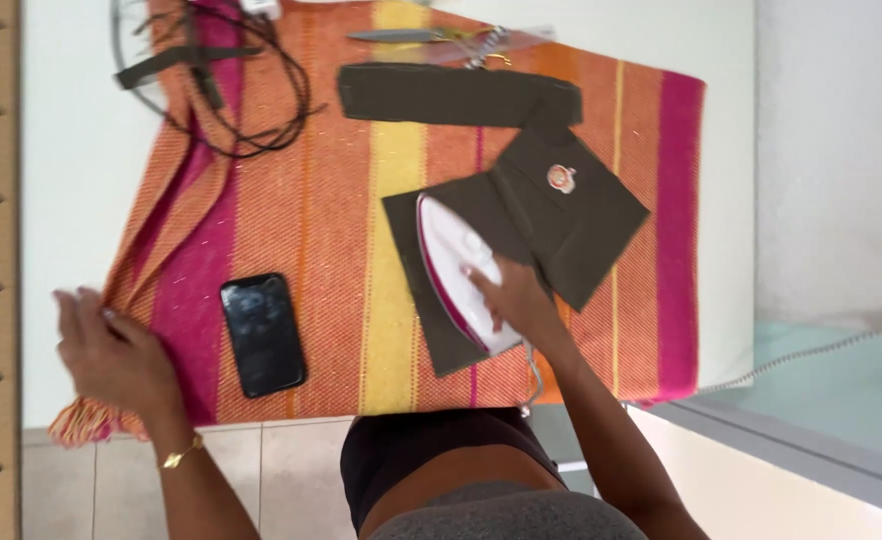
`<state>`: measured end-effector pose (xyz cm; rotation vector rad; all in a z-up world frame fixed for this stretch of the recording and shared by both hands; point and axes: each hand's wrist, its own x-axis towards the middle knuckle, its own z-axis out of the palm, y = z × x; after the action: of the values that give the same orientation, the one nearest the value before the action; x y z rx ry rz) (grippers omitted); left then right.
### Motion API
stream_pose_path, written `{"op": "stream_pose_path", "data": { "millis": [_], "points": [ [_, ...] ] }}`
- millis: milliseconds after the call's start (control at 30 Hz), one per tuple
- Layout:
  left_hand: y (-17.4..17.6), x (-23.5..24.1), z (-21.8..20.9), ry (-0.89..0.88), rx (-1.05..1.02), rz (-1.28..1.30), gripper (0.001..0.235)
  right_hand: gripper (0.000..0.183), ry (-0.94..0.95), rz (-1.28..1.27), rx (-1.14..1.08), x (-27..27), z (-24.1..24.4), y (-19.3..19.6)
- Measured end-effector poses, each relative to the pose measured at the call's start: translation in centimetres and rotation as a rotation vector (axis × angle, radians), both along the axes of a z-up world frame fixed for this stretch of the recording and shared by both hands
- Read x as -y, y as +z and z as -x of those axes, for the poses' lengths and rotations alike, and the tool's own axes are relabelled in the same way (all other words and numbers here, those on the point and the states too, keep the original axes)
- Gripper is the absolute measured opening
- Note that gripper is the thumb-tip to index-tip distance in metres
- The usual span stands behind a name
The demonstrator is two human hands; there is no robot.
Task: The person irons a pair of dark green shorts laid out on a colorful striped mat. They use a white and pink iron to smooth the fabric, moving it back and forth over the garment while occasionally adjusting the shorts with their left hand.
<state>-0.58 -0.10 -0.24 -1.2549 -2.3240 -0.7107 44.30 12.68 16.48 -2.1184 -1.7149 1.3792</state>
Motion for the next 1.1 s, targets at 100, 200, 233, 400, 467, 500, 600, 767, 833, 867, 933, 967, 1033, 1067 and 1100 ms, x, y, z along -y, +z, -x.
{"op": "stream_pose_path", "data": {
  "millis": [100,200,233,400,467,500,600,767,833,867,933,967,1033,1067,1100],
  "points": [
    [0.4,0.0,0.0,-0.042,-0.018,-0.032,0.031,0.037,-0.037,0.110,-0.035,2.5,-3.7,2.9],
    [1.4,0.0,-0.2,-0.103,0.033,-0.080,0.032,0.035,-0.100,0.115,0.031,3.9,-12.5,0.6],
    [1.7,0.0,-0.3,-0.146,0.064,-0.118,0.032,0.046,-0.107,0.063,0.112,4.3,-16.2,-1.0],
    [4.7,0.3,-2.3,-0.254,0.131,-0.228,0.036,0.046,-0.071,0.080,0.179,2.1,-21.7,0.0],
    [6.6,0.1,-6.4,-0.258,0.083,-0.222,0.032,0.044,-0.015,0.107,0.202,0.5,-22.2,-0.6],
    [6.8,-0.2,-8.9,-0.266,0.121,-0.280,0.032,0.047,0.047,0.047,0.168,-0.3,-22.3,-1.1],
    [5.6,-1.6,-16.7,-0.345,0.197,-0.317,0.031,0.047,0.101,-0.030,0.026,-4.0,-22.3,-4.1],
    [4.1,-3.4,-26.4,-0.482,0.429,-0.191,0.034,0.044,0.090,-0.011,-0.088,-3.0,-22.3,-2.5],
    [2.0,-3.3,-27.5,-0.362,0.399,-0.144,0.034,0.043,0.083,0.038,-0.084,-1.5,-22.6,-1.1],
    [1.4,-3.4,-27.7,-0.347,0.392,-0.144,0.034,0.043,0.098,0.042,-0.089,-2.2,-22.6,-1.7],
    [0.3,-3.7,-27.9,-0.275,0.305,-0.088,0.032,0.050,0.200,-0.025,-0.097,-3.7,-22.4,-2.6],
    [0.3,-3.8,-27.9,-0.259,0.298,-0.092,0.032,0.050,0.216,-0.027,-0.103,-4.6,-21.7,-2.2],
    [0.5,-3.6,-27.9,-0.244,0.310,-0.076,0.029,0.047,0.203,-0.061,-0.114,-6.3,-20.1,-1.3],
    [1.0,-3.4,-28.2,-0.229,0.299,-0.083,0.029,0.047,0.220,-0.066,-0.123,-6.0,-20.5,-1.6],
    [1.7,-3.2,-28.6,-0.220,0.320,-0.077,0.030,0.051,0.236,-0.061,-0.086,-5.7,-20.9,-1.8]
  ]
}}
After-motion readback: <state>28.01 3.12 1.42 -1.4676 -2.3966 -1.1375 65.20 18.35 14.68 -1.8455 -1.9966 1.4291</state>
